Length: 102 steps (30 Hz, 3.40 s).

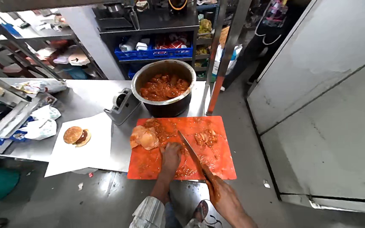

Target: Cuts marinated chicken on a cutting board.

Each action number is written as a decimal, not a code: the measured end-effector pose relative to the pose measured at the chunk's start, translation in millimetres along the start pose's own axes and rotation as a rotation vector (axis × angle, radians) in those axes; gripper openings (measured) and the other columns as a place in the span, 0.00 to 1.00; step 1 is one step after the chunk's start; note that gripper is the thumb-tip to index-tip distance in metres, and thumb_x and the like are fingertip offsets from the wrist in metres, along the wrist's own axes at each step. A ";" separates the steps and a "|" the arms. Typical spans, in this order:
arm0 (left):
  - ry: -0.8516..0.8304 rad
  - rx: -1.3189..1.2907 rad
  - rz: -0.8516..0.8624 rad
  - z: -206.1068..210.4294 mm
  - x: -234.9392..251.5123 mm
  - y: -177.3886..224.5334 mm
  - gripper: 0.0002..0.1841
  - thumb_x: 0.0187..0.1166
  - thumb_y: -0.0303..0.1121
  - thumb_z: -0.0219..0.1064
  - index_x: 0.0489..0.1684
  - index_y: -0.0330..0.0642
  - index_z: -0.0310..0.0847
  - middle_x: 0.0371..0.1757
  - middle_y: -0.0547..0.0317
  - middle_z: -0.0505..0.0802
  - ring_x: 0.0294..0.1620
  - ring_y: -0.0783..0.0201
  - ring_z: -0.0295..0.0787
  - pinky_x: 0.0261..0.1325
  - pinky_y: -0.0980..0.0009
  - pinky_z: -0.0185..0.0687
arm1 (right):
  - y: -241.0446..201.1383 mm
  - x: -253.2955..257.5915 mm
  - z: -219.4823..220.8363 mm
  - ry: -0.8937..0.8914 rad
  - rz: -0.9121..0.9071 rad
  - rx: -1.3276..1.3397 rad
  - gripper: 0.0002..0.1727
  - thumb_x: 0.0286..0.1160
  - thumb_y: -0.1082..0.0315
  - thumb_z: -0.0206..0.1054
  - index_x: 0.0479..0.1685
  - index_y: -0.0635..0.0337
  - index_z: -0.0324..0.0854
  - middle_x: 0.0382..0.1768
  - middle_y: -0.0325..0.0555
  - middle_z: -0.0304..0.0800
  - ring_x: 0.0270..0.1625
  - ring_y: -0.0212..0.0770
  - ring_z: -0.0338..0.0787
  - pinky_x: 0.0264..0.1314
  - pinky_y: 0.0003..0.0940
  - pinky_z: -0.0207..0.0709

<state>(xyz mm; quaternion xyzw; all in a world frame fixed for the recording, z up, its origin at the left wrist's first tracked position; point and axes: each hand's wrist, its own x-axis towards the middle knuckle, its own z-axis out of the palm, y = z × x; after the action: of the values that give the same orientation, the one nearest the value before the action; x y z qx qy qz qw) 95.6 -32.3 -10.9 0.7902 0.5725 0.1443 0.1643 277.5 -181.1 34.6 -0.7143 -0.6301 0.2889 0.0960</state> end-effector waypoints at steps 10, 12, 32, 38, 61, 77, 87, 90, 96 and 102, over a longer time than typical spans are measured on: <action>-0.049 0.096 -0.019 -2.9 0.4 9.1 0.14 0.81 0.30 0.67 0.60 0.51 0.92 0.68 0.57 0.91 0.75 0.46 0.80 0.76 0.33 0.64 | -12.2 -7.1 14.7 -0.061 0.048 -0.074 0.34 0.87 0.63 0.52 0.94 0.34 0.56 0.58 0.58 0.89 0.43 0.59 0.93 0.44 0.58 0.85; -0.070 0.098 -0.029 -2.1 0.7 9.9 0.15 0.81 0.30 0.67 0.62 0.51 0.91 0.70 0.57 0.90 0.76 0.46 0.78 0.78 0.33 0.62 | -28.2 15.5 8.3 -0.122 0.072 -0.088 0.39 0.83 0.67 0.53 0.95 0.31 0.50 0.62 0.59 0.86 0.49 0.59 0.93 0.50 0.58 0.85; 0.307 -0.181 -0.306 -35.5 -50.1 -41.7 0.20 0.80 0.35 0.70 0.70 0.42 0.84 0.67 0.45 0.91 0.73 0.42 0.83 0.77 0.31 0.65 | 21.8 -19.8 5.4 0.125 -0.120 0.077 0.28 0.89 0.56 0.53 0.88 0.39 0.69 0.53 0.55 0.92 0.48 0.57 0.94 0.49 0.59 0.86; 0.252 -0.139 -0.286 -39.7 -46.0 -34.3 0.17 0.80 0.36 0.70 0.65 0.43 0.88 0.66 0.46 0.91 0.73 0.43 0.83 0.77 0.33 0.66 | 40.8 -18.4 18.5 0.164 -0.109 0.130 0.27 0.88 0.57 0.54 0.86 0.43 0.71 0.57 0.53 0.93 0.52 0.56 0.95 0.54 0.60 0.86; -0.180 0.351 0.064 -66.6 75.7 -25.1 0.12 0.74 0.37 0.74 0.49 0.43 0.93 0.53 0.48 0.95 0.68 0.42 0.85 0.77 0.32 0.64 | 38.5 -10.6 12.1 0.353 0.039 0.244 0.29 0.86 0.58 0.56 0.87 0.48 0.69 0.57 0.52 0.94 0.53 0.55 0.95 0.57 0.61 0.85; -0.027 0.102 -0.211 -143.3 68.9 -65.7 0.16 0.83 0.33 0.67 0.65 0.43 0.88 0.69 0.39 0.89 0.77 0.34 0.78 0.76 0.29 0.67 | -15.1 4.8 16.7 -0.068 -0.108 0.188 0.28 0.90 0.54 0.51 0.89 0.32 0.65 0.62 0.52 0.91 0.60 0.56 0.92 0.62 0.62 0.82; -0.102 0.147 -0.129 -126.7 67.8 -83.4 0.16 0.79 0.37 0.72 0.62 0.43 0.89 0.68 0.42 0.89 0.75 0.35 0.79 0.74 0.29 0.70 | 10.3 -11.0 16.5 0.191 0.071 0.314 0.30 0.88 0.58 0.54 0.90 0.38 0.64 0.61 0.50 0.92 0.57 0.54 0.93 0.61 0.63 0.82; -0.150 0.152 -0.067 -122.6 89.7 -91.3 0.16 0.80 0.37 0.70 0.63 0.45 0.90 0.68 0.44 0.90 0.77 0.37 0.77 0.78 0.30 0.65 | -0.7 -23.6 11.3 0.280 0.078 0.303 0.30 0.87 0.59 0.56 0.90 0.42 0.65 0.62 0.51 0.92 0.57 0.53 0.94 0.63 0.60 0.83; -0.353 0.300 -0.144 -137.7 131.6 -88.6 0.26 0.79 0.50 0.71 0.66 0.37 0.86 0.64 0.34 0.91 0.72 0.33 0.82 0.78 0.27 0.59 | -31.3 -17.1 38.4 0.339 0.135 0.331 0.31 0.86 0.60 0.57 0.90 0.44 0.66 0.59 0.51 0.93 0.54 0.52 0.94 0.60 0.58 0.84; -0.466 0.431 -0.087 -133.5 149.2 -85.4 0.33 0.72 0.51 0.75 0.70 0.36 0.81 0.68 0.38 0.89 0.74 0.39 0.82 0.84 0.31 0.53 | -47.3 -22.1 57.0 0.489 0.200 0.427 0.32 0.84 0.63 0.59 0.90 0.53 0.64 0.62 0.54 0.92 0.54 0.49 0.95 0.59 0.53 0.85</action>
<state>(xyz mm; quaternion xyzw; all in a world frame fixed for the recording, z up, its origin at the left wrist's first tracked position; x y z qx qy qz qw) 12.0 147.2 79.4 0.7935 0.5700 -0.1722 0.1256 206.2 -206.3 18.4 -0.7844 -0.4407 0.2425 0.3629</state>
